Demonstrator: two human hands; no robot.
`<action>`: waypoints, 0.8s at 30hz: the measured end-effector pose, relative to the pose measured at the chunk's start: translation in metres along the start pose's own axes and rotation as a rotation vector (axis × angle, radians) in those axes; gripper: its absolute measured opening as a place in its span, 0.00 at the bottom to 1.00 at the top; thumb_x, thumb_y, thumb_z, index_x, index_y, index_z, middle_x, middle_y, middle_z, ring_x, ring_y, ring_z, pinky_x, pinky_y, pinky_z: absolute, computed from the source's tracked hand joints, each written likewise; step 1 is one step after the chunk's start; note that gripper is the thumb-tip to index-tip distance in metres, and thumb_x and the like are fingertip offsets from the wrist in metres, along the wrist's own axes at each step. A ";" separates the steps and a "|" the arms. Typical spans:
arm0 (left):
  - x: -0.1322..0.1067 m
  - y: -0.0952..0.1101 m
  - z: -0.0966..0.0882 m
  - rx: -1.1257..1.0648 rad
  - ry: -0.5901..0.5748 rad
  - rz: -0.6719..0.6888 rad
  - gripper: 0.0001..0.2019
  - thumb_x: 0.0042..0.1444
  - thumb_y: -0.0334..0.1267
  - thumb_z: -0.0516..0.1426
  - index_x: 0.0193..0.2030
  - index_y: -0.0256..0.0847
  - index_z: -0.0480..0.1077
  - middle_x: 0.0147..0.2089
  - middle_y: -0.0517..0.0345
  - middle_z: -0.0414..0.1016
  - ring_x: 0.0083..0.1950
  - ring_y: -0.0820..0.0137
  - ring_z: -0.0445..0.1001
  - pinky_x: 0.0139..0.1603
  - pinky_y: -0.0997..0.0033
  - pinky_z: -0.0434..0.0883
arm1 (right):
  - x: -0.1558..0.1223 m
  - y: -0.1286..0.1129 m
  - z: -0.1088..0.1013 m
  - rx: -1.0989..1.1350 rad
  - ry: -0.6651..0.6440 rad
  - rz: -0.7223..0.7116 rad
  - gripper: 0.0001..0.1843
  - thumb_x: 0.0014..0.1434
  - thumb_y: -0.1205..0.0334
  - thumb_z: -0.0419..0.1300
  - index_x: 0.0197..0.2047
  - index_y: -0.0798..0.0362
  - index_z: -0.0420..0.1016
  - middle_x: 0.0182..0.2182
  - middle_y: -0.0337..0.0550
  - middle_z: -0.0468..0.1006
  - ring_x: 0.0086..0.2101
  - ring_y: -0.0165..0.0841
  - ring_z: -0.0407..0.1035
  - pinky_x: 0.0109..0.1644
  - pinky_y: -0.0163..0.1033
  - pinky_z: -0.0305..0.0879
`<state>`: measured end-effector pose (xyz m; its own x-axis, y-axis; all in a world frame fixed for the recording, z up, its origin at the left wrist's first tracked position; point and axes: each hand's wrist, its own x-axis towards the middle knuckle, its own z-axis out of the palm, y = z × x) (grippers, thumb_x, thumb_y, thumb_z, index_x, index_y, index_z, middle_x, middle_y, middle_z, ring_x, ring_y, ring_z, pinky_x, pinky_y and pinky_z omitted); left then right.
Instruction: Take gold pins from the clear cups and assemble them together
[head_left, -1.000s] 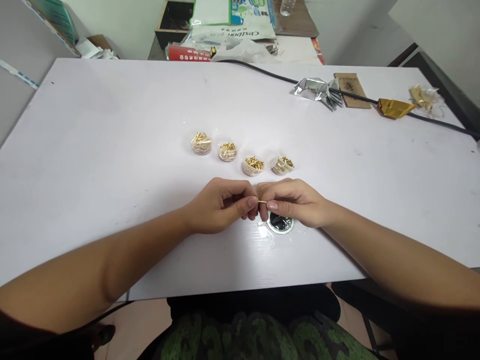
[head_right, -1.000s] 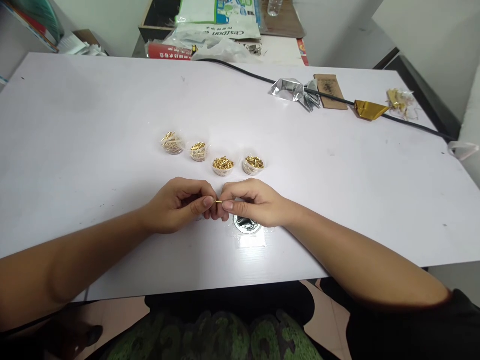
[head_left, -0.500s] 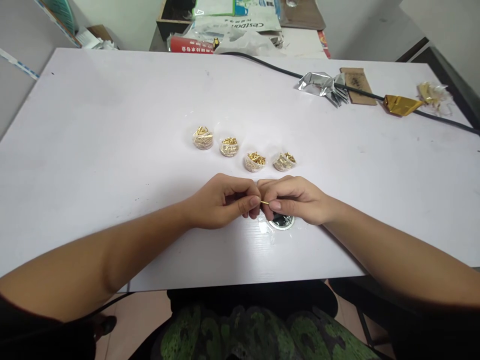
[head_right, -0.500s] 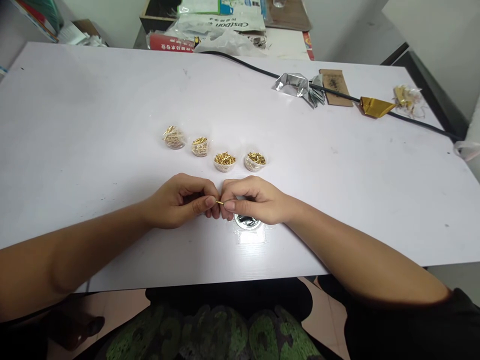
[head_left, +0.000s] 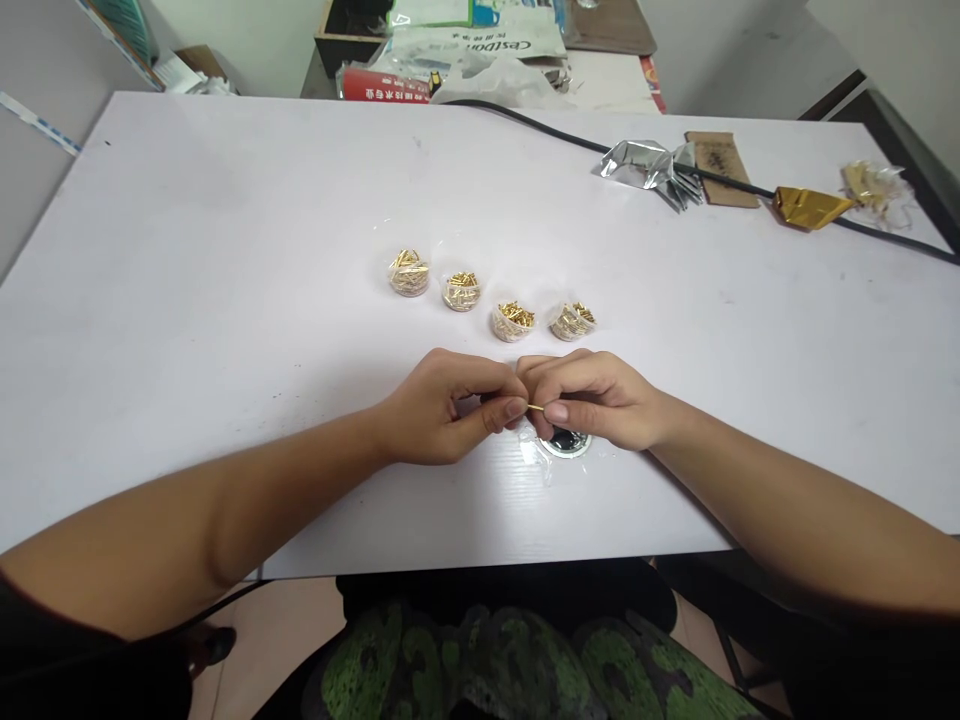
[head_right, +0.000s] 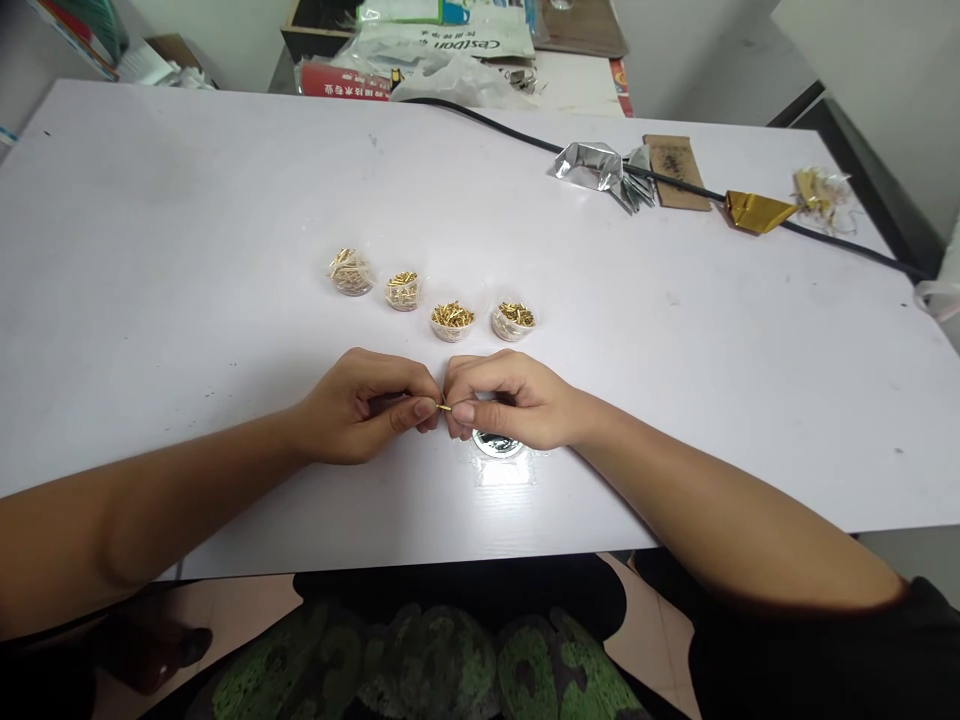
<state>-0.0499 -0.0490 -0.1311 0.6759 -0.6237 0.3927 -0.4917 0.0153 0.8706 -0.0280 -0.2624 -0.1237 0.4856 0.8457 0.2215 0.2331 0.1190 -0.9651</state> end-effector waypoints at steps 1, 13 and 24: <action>0.000 0.000 0.000 0.013 0.005 0.006 0.07 0.61 0.30 0.55 0.32 0.33 0.70 0.25 0.59 0.70 0.25 0.80 0.65 0.26 0.82 0.65 | 0.000 0.000 0.000 0.001 -0.001 -0.005 0.10 0.65 0.68 0.54 0.33 0.59 0.73 0.28 0.47 0.74 0.37 0.34 0.72 0.42 0.42 0.70; 0.000 -0.003 0.003 0.033 0.025 0.082 0.06 0.61 0.29 0.55 0.33 0.33 0.71 0.26 0.58 0.71 0.26 0.81 0.66 0.27 0.84 0.66 | 0.001 0.001 0.000 0.055 -0.004 -0.025 0.11 0.65 0.69 0.54 0.32 0.61 0.73 0.27 0.48 0.73 0.38 0.35 0.71 0.41 0.42 0.69; -0.001 -0.005 0.005 0.042 0.027 0.105 0.06 0.61 0.29 0.55 0.34 0.33 0.72 0.26 0.58 0.71 0.26 0.81 0.65 0.27 0.82 0.65 | 0.001 0.001 0.001 0.035 -0.002 -0.016 0.10 0.65 0.70 0.55 0.32 0.60 0.74 0.26 0.46 0.72 0.35 0.32 0.69 0.41 0.41 0.68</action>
<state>-0.0512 -0.0517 -0.1371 0.6335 -0.5992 0.4895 -0.5830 0.0463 0.8112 -0.0282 -0.2606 -0.1243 0.4806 0.8445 0.2364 0.2106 0.1506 -0.9659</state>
